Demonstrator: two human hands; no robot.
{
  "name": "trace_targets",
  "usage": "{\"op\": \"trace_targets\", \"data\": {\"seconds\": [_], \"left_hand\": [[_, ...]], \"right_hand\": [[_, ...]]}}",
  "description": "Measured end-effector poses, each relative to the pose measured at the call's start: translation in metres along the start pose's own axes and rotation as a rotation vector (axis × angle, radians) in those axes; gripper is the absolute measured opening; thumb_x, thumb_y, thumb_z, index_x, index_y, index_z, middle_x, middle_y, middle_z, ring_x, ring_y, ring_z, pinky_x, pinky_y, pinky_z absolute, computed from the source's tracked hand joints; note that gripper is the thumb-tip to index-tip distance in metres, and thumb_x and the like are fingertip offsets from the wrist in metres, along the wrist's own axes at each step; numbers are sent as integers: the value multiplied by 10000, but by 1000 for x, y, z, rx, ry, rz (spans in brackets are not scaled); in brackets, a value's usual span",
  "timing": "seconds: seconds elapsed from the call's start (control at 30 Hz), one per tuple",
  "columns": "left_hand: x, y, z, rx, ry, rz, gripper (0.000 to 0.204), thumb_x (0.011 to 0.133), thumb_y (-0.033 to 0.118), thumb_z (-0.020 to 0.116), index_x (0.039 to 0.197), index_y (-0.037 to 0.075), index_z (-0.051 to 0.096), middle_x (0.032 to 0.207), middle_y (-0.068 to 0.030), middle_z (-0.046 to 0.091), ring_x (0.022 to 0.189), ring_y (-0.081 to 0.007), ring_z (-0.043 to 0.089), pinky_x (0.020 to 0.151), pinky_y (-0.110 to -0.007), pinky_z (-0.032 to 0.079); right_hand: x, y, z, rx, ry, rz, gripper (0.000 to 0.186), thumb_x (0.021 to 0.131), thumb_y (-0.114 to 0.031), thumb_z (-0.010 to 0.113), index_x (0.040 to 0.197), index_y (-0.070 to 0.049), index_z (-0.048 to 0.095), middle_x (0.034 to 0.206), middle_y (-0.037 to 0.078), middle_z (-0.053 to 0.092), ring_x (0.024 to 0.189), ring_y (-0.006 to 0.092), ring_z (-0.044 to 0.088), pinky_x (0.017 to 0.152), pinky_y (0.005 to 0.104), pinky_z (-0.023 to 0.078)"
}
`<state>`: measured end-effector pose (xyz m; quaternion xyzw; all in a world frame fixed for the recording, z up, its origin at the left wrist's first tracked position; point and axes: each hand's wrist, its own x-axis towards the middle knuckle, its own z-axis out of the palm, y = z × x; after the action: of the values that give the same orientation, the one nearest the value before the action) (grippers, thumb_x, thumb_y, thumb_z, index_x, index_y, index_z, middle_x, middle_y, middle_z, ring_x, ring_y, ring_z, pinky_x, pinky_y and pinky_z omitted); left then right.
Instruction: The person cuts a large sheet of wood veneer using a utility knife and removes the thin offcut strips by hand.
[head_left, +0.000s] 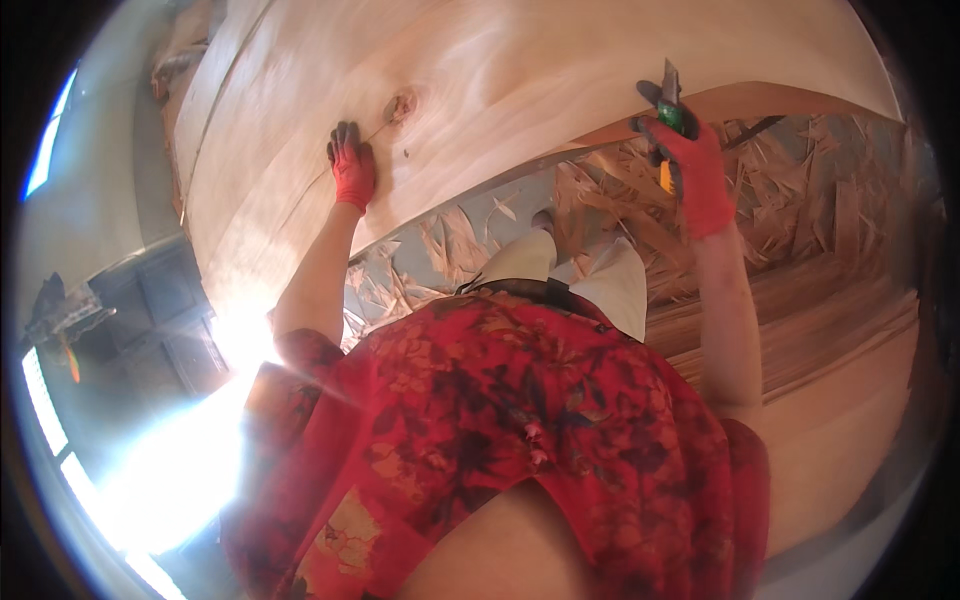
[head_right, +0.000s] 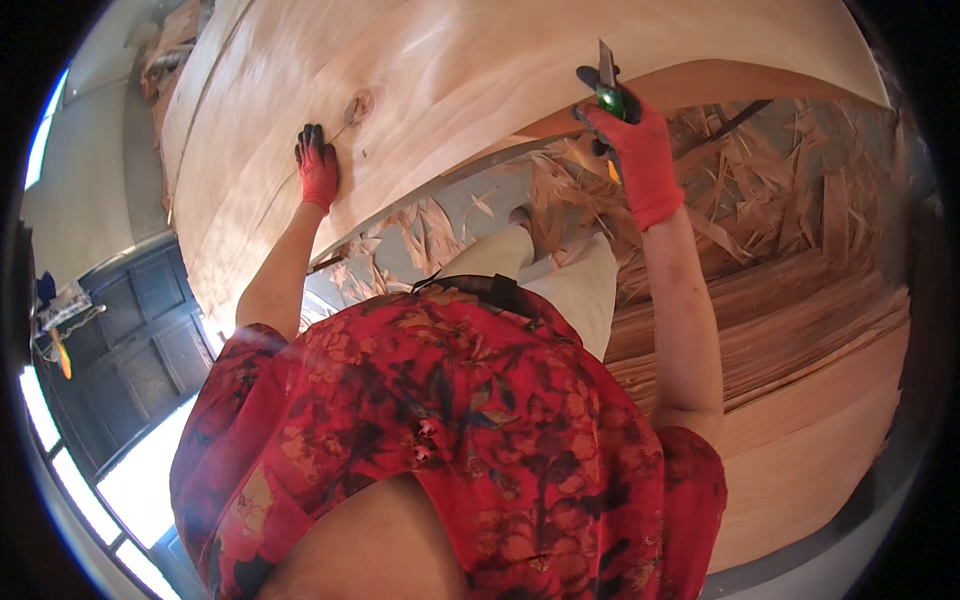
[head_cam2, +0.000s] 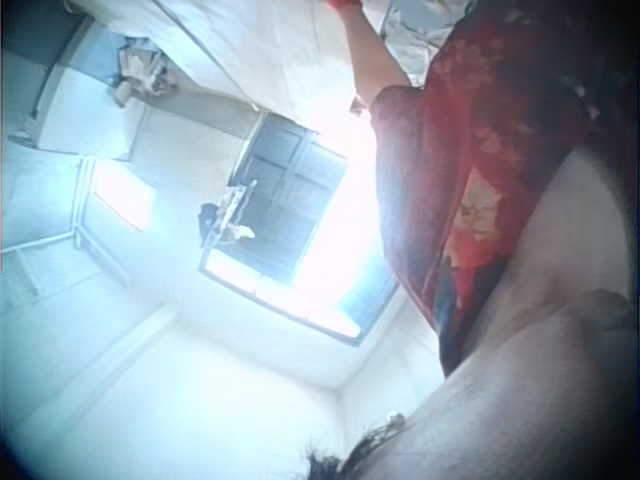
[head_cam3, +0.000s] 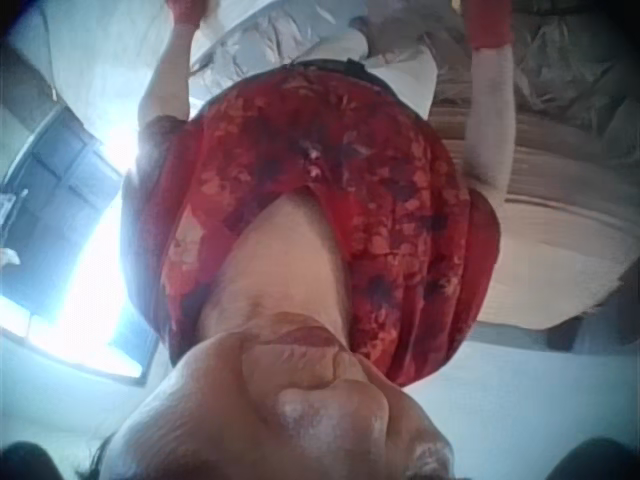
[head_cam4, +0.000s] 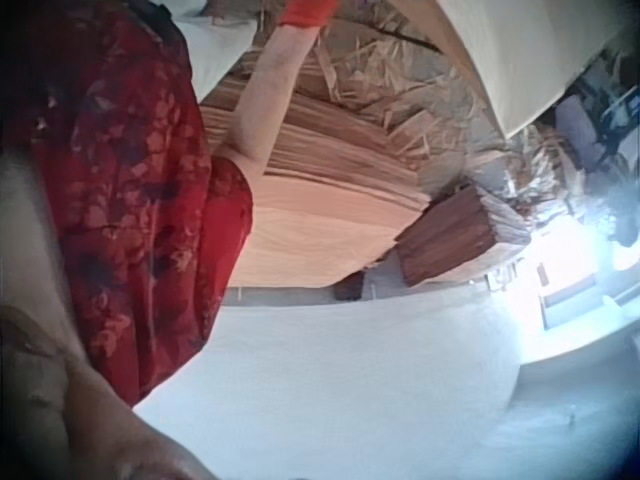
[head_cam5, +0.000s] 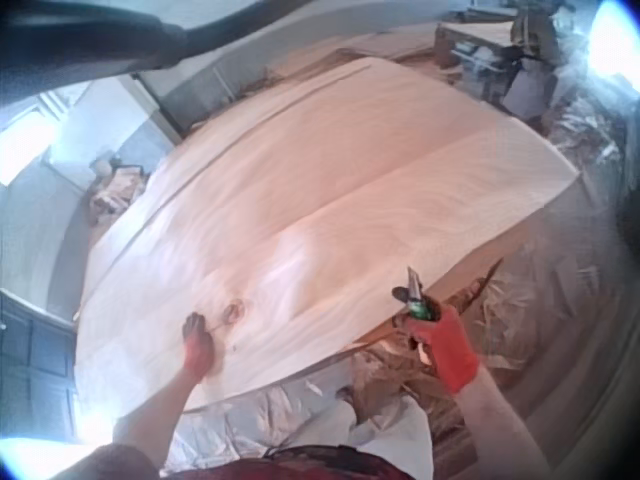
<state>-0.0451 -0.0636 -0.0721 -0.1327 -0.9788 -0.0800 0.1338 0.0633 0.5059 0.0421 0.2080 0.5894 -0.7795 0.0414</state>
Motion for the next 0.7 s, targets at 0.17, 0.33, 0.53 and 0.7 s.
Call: {"op": "trace_targets", "data": {"seconds": [0.17, 0.33, 0.53, 0.7], "left_hand": [[3, 6, 5, -14, 20, 28, 532, 996, 158, 562, 1509, 81, 442, 1599, -211, 389, 1488, -410, 338, 1240, -534, 211], [5, 21, 0, -1, 31, -15, 539, 977, 144, 566, 1499, 63, 460, 1571, -220, 422, 1476, -428, 347, 1235, -545, 220], [-4, 25, -18, -30, 58, -59, 516, 988, 206, 568, 1472, 47, 486, 1570, -200, 429, 1468, -415, 363, 1236, -540, 216], [10, 33, -23, -52, 37, -75, 511, 983, 222, 574, 1461, 60, 498, 1559, -192, 441, 1477, -394, 354, 1233, -523, 222]], "right_hand": [[17, 79, -34, 39, 37, 45, 355, 884, -212, 780, 1184, -42, 691, 878, -4, 644, 692, 111, 583, 610, 260, 461], [3, 76, -64, -204, 209, 95, 432, 907, -178, 761, 1304, -44, 658, 1000, -5, 707, 777, 78, 625, 622, 231, 485], [-28, -8, 92, -119, -19, -63, 410, 965, -122, 689, 1363, -55, 615, 1124, 35, 726, 863, 115, 700, 648, 227, 540], [34, 46, 190, -16, -451, 86, 406, 982, -92, 666, 1374, -38, 579, 1227, 87, 694, 974, 176, 719, 715, 303, 601]]}}
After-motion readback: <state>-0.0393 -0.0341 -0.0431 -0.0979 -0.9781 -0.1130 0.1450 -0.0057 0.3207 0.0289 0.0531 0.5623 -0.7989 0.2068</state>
